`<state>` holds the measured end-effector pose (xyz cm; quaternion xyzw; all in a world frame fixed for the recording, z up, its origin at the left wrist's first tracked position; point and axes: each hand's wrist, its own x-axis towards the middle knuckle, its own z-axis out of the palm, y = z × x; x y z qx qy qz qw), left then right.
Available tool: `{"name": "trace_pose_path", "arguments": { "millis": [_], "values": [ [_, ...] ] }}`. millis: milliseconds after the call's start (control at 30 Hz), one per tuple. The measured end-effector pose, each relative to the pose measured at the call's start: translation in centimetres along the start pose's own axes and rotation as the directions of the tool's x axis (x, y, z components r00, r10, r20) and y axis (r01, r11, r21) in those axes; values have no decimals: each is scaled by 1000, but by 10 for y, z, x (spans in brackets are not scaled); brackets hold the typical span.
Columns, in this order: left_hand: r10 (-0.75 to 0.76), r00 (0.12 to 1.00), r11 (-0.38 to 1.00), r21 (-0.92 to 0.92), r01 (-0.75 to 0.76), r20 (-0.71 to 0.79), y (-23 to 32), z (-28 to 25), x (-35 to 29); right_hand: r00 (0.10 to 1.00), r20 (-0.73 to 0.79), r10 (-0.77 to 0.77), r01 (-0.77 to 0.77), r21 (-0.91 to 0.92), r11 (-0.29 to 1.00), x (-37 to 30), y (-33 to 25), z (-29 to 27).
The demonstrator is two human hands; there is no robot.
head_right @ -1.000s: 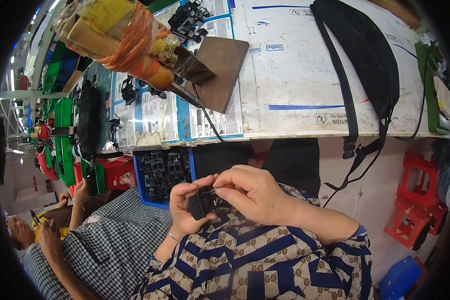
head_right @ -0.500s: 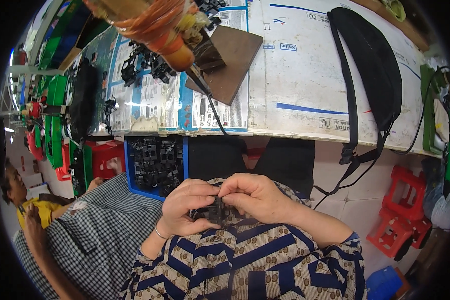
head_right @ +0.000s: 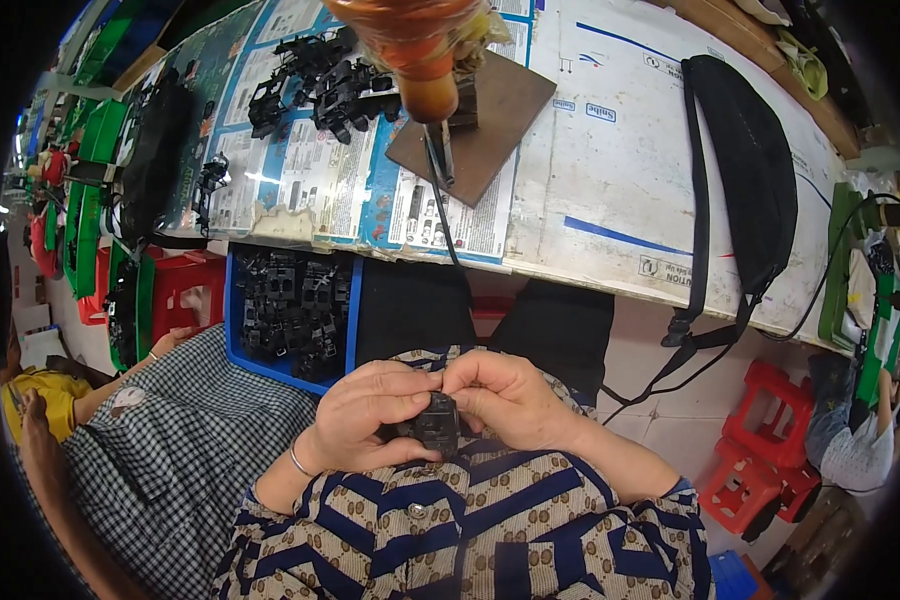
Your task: The person trims plastic parts using small snips and fits the components together by hand.
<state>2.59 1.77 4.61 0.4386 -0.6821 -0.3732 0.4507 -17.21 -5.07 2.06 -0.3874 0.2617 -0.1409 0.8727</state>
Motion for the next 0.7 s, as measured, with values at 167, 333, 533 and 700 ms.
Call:
{"name": "trace_pose_path", "arguments": {
  "millis": [167, 333, 533, 700],
  "values": [
    [46, 997, 997, 54, -50, 60, -2, -1, 1, 998, 13, -54, 54, -9, 998, 0, 3, -1],
    [68, 996, 995, 73, -72, 60, -8, -2, 3, 998, -9, -62, 62, -46, 997, 2, 4, 0],
    [62, 998, 997, 38, -63, 30, -9, -5, -1, 1000, 2, -28, 28, -109, 994, 6, 4, -1],
    [46, 996, 994, -105, -38, 79, -10, -8, -1, 983, 25, -184, 185, -110, 977, 21, 15, 1]
  ]
}}
